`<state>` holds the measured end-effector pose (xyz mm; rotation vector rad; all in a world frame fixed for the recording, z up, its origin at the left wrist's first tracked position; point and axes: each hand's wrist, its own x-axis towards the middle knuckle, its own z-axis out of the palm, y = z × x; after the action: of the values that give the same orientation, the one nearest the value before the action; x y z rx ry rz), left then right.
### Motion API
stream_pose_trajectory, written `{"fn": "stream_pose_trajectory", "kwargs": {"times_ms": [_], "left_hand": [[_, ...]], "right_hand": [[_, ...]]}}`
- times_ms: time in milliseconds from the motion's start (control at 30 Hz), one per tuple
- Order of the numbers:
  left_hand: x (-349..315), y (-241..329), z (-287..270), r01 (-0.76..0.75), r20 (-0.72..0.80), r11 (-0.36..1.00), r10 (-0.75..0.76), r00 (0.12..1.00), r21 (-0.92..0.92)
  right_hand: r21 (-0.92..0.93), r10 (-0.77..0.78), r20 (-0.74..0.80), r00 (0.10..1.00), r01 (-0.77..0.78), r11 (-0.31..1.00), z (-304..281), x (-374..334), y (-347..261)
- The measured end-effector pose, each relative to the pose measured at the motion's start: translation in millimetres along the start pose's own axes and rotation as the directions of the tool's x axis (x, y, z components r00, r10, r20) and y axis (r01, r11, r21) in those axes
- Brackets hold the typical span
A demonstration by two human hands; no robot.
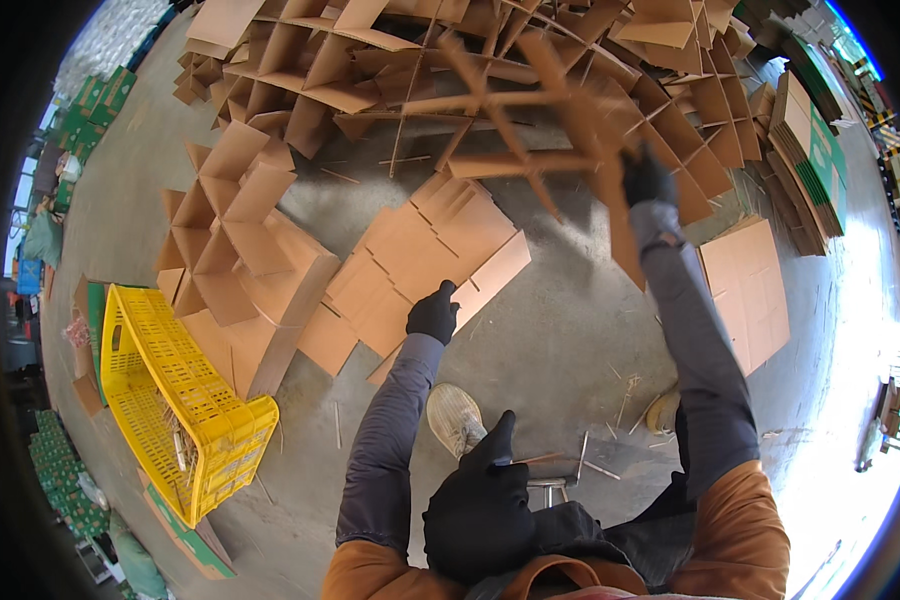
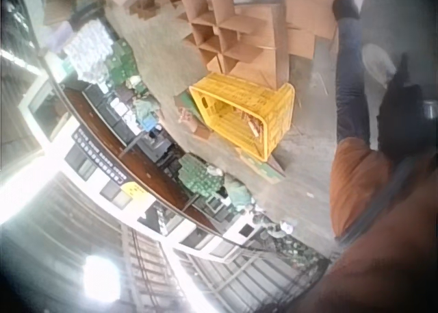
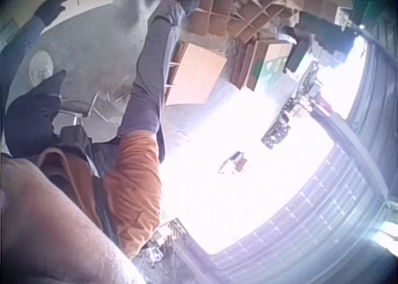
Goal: The person assembles cardboard dividers by hand while sitting on the floor, interlocking flat cardboard pieces one by one until a grid structure is formed, then moves the finished structures to a pile.
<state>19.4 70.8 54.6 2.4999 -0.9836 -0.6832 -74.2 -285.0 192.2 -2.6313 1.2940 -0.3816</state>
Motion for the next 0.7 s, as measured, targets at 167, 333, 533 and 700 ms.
{"fn": "stream_pose_trajectory", "kwargs": {"times_ms": [167, 333, 533, 700], "left_hand": [[-30, 22, -7, -0.052, 0.058, 0.997, 0.05, 0.997, 0.049], [-48, 23, 41, -0.142, 0.05, 0.982, 0.137, 0.989, 0.127], [-55, 42, 42, -0.134, 0.04, 0.986, 0.131, 0.991, 0.097], [-66, 49, 38, -0.149, 0.072, 0.979, 0.14, 0.987, 0.139]], "right_hand": [[0.242, -0.144, -0.146, 0.979, 0.177, 0.954, -102, -17, 17], [0.208, -0.16, 0.398, 0.903, 0.08, 0.975, -25, -166, -11], [0.168, -0.136, 0.526, 0.839, 0.054, 0.984, 17, -216, -44], [0.065, -0.164, 0.598, 0.784, 0.156, 0.986, 31, -226, -41]]}}
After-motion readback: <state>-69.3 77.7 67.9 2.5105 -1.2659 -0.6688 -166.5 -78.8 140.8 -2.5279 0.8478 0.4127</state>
